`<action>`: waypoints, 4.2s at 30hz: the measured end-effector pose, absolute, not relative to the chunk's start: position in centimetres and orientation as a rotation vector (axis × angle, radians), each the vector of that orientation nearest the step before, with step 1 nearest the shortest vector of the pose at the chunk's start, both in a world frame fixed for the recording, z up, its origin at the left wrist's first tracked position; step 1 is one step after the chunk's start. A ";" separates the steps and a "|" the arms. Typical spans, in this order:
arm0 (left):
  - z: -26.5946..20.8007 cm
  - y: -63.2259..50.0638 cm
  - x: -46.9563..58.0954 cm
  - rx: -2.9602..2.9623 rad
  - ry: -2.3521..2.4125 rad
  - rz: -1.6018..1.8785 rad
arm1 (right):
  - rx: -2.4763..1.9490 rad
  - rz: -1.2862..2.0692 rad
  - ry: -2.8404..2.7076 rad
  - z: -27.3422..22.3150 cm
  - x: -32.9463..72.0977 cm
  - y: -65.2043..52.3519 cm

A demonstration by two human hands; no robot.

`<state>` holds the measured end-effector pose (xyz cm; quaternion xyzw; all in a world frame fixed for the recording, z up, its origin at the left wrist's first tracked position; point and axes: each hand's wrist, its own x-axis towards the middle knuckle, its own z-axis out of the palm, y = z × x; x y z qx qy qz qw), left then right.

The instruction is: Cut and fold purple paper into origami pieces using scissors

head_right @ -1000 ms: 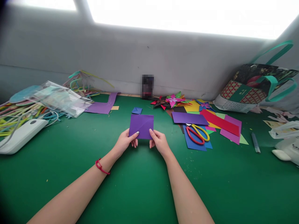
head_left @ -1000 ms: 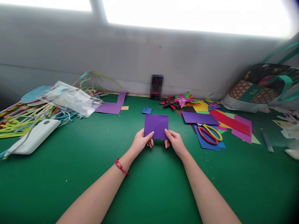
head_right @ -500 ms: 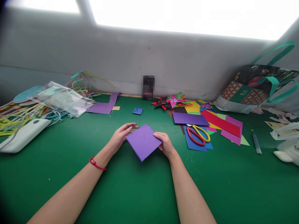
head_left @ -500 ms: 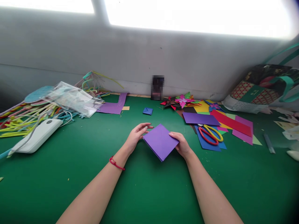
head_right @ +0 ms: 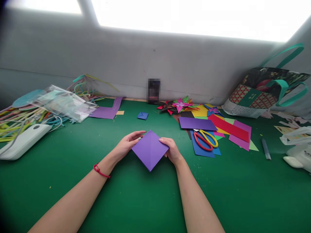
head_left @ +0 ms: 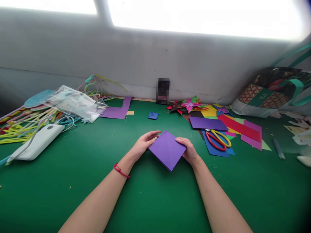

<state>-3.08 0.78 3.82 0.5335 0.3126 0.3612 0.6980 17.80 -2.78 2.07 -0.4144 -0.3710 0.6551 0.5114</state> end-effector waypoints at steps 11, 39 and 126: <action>4.3 0.1 -2.8 1.390 0.760 0.645 | -1.012 1.715 -0.952 2.5 18.0 -2.9; 2.1 0.8 -2.2 1.549 1.408 1.122 | -0.809 1.757 -0.950 2.8 16.7 -2.7; 4.0 0.3 -2.3 1.127 0.827 0.917 | -1.122 1.025 -0.611 2.4 16.4 -2.5</action>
